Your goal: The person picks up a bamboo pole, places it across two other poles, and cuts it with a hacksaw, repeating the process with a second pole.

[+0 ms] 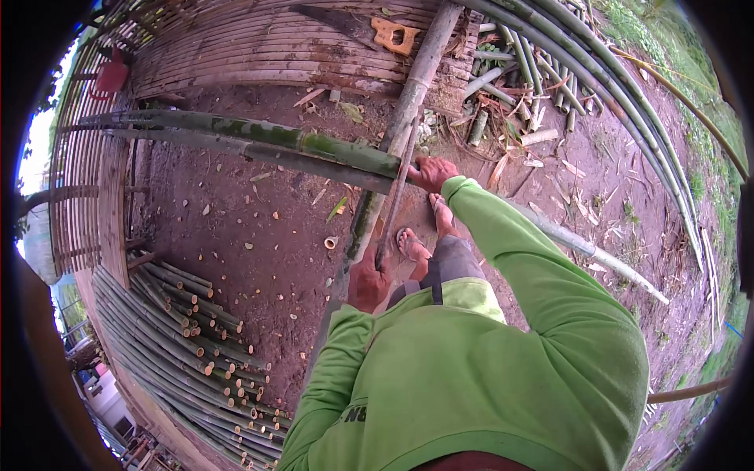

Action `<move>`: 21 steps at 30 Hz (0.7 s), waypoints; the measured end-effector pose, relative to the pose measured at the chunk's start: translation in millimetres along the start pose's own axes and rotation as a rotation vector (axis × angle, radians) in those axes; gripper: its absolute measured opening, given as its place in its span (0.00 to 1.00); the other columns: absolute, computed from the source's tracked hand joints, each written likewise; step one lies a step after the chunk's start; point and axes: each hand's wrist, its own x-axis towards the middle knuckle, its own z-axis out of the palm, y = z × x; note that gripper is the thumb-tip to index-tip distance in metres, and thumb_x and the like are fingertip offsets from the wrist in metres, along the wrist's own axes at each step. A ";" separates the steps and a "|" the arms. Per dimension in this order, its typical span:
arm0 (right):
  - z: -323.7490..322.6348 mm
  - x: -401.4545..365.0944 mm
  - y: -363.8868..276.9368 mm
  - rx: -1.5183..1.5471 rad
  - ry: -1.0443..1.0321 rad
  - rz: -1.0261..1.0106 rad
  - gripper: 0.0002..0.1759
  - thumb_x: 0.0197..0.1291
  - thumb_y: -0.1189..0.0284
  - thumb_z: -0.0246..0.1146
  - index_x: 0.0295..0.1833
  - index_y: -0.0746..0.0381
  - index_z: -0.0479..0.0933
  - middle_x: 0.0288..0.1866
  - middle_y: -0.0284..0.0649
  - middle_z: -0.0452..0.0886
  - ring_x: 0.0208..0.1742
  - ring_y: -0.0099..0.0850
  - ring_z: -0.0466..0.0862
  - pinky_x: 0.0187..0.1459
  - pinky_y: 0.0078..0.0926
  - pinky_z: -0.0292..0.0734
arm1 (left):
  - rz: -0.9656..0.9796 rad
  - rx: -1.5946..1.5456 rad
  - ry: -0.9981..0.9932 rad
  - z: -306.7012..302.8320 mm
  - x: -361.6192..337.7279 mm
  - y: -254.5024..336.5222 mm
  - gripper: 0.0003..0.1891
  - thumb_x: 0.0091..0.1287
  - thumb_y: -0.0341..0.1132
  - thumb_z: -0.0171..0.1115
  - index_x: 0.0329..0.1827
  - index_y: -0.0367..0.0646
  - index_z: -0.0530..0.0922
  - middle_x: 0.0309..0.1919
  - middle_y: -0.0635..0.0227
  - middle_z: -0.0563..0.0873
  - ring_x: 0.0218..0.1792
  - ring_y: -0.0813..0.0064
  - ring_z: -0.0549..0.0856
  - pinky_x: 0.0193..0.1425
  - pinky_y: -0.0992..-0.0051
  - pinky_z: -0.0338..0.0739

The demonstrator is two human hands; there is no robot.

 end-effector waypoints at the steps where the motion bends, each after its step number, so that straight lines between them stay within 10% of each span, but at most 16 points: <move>1: 4.3 1.0 2.6 0.010 -0.005 -0.010 0.44 0.60 0.33 0.40 0.47 0.63 0.79 0.39 0.60 0.82 0.46 0.55 0.82 0.48 0.51 0.74 | -0.026 0.001 -0.024 -10.1 -20.7 -4.0 0.09 0.68 0.36 0.58 0.35 0.41 0.70 0.21 0.46 0.76 0.25 0.41 0.78 0.25 0.56 0.69; 10: 6.2 -6.5 35.0 0.055 0.040 0.023 0.42 0.63 0.36 0.39 0.49 0.64 0.79 0.41 0.58 0.83 0.46 0.55 0.82 0.50 0.49 0.74 | 0.028 -0.021 -0.088 -4.3 -34.7 -17.6 0.08 0.65 0.36 0.59 0.33 0.42 0.70 0.18 0.49 0.76 0.26 0.41 0.80 0.24 0.56 0.69; 14: 7.1 -42.2 40.0 -0.044 0.019 -0.046 0.39 0.53 0.36 0.57 0.47 0.64 0.76 0.42 0.55 0.83 0.47 0.51 0.83 0.51 0.49 0.74 | -0.042 -0.056 -0.120 -9.3 -46.9 3.7 0.11 0.67 0.37 0.59 0.32 0.42 0.70 0.17 0.50 0.75 0.25 0.41 0.79 0.24 0.56 0.69; 21: 25.1 -51.6 34.8 -0.101 -0.023 0.082 0.27 0.40 0.61 0.69 0.49 0.57 0.79 0.44 0.47 0.85 0.49 0.44 0.84 0.53 0.40 0.79 | -0.099 0.076 -0.164 -32.8 -70.9 6.3 0.12 0.67 0.37 0.60 0.31 0.41 0.69 0.18 0.48 0.77 0.24 0.42 0.80 0.22 0.55 0.68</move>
